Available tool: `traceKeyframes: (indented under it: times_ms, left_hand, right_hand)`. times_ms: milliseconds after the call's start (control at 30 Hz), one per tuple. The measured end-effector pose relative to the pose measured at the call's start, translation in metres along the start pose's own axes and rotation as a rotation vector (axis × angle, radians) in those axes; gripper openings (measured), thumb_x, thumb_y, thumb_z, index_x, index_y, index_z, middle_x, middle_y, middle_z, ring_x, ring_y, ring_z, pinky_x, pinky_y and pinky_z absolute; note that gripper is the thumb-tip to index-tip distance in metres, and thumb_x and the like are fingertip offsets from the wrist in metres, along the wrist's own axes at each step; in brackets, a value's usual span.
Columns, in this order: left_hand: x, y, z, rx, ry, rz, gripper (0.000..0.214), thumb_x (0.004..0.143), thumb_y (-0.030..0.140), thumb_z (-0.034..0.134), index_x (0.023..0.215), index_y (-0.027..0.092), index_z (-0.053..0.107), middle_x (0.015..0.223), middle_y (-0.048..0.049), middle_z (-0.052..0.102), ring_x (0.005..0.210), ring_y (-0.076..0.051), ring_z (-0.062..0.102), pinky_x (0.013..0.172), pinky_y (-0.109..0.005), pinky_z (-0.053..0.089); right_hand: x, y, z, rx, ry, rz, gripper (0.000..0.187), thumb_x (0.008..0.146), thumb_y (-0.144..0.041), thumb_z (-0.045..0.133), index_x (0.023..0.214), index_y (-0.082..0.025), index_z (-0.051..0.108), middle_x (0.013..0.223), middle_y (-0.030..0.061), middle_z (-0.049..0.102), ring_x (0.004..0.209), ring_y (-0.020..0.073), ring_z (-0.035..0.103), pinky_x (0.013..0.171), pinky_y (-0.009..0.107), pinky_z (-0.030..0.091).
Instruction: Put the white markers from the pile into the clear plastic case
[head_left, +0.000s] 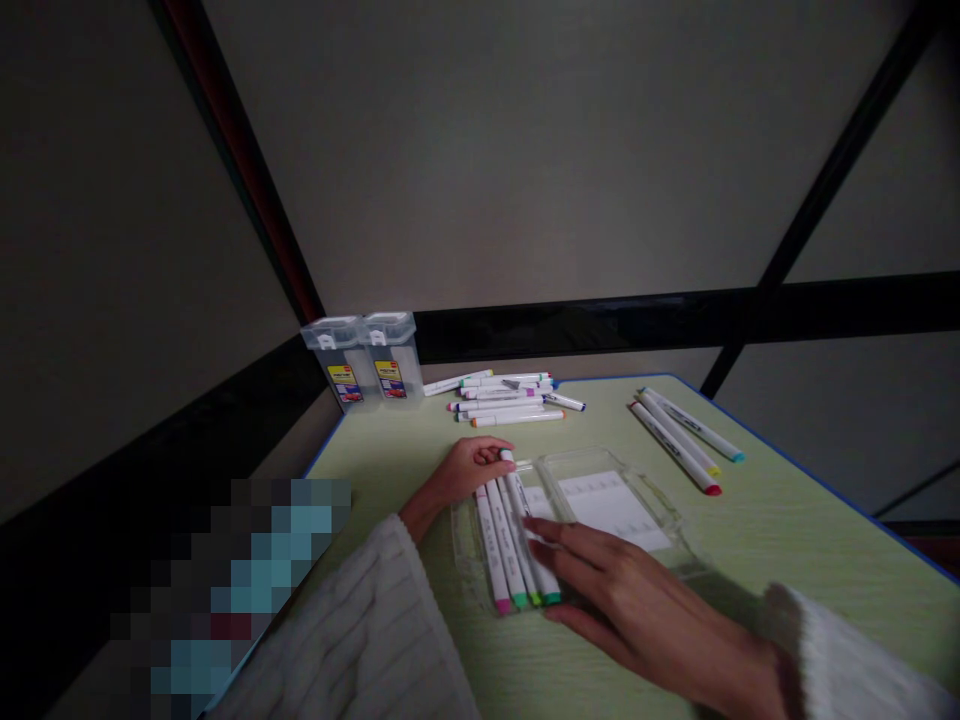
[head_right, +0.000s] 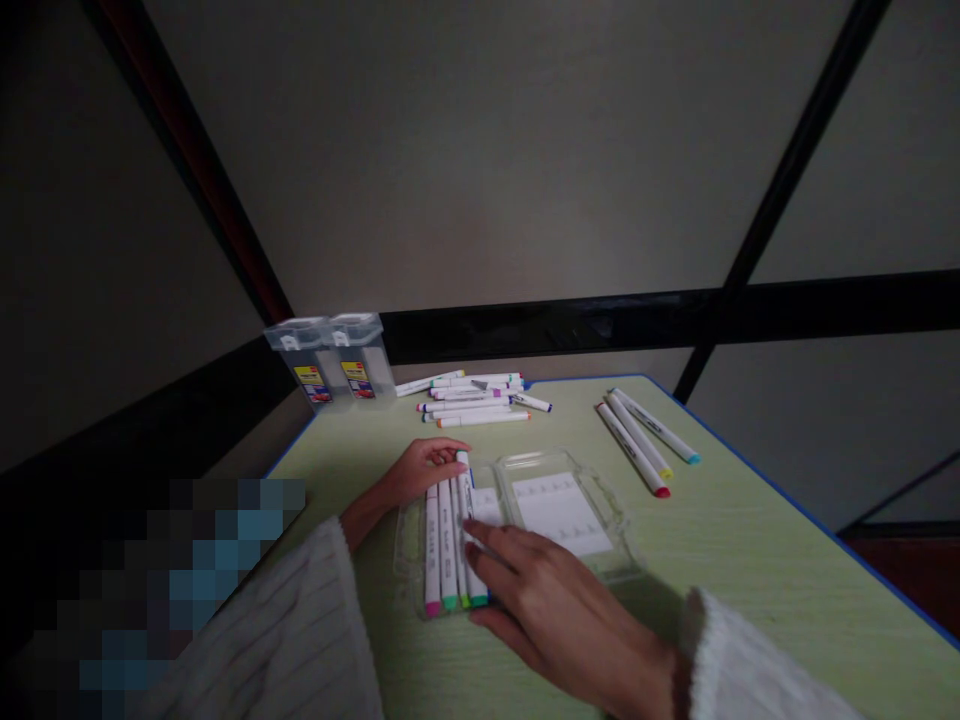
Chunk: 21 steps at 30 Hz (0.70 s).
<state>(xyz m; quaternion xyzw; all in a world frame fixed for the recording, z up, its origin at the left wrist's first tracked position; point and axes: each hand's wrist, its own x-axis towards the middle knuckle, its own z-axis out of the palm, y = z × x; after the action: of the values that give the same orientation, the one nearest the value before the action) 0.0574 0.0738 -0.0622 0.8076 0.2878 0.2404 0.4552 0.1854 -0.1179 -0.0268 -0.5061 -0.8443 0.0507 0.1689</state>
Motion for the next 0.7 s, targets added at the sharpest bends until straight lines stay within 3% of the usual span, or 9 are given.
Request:
traceKeyframes:
  times_ms: [433,700]
  left_hand:
    - [0.005,0.013,0.000,0.108,-0.003,0.024,0.035,0.063,0.028,0.062,0.093,0.010,0.064,0.065,-0.0018,0.062,0.061,-0.012,0.053,0.061,-0.022,0.041]
    - [0.000,0.027,0.017,0.156,0.007,0.048,0.026,0.069,0.026,0.055,0.087,0.011,0.065,0.067,-0.0029,0.063,0.063,-0.013,0.055,0.058,-0.022,0.042]
  right_hand:
    - [-0.002,-0.003,-0.007,-0.048,-0.013,-0.014,0.030,0.084,-0.021,0.043,0.112,-0.015,0.053,0.120,0.0097,0.052,0.105,0.0216,0.051,0.087,0.036,0.044]
    - [-0.008,0.002,-0.013,-0.088,-0.017,-0.034,0.034,0.083,-0.022,0.045,0.115,-0.013,0.051,0.120,0.0106,0.051,0.103,0.0228,0.052,0.087,0.037,0.044]
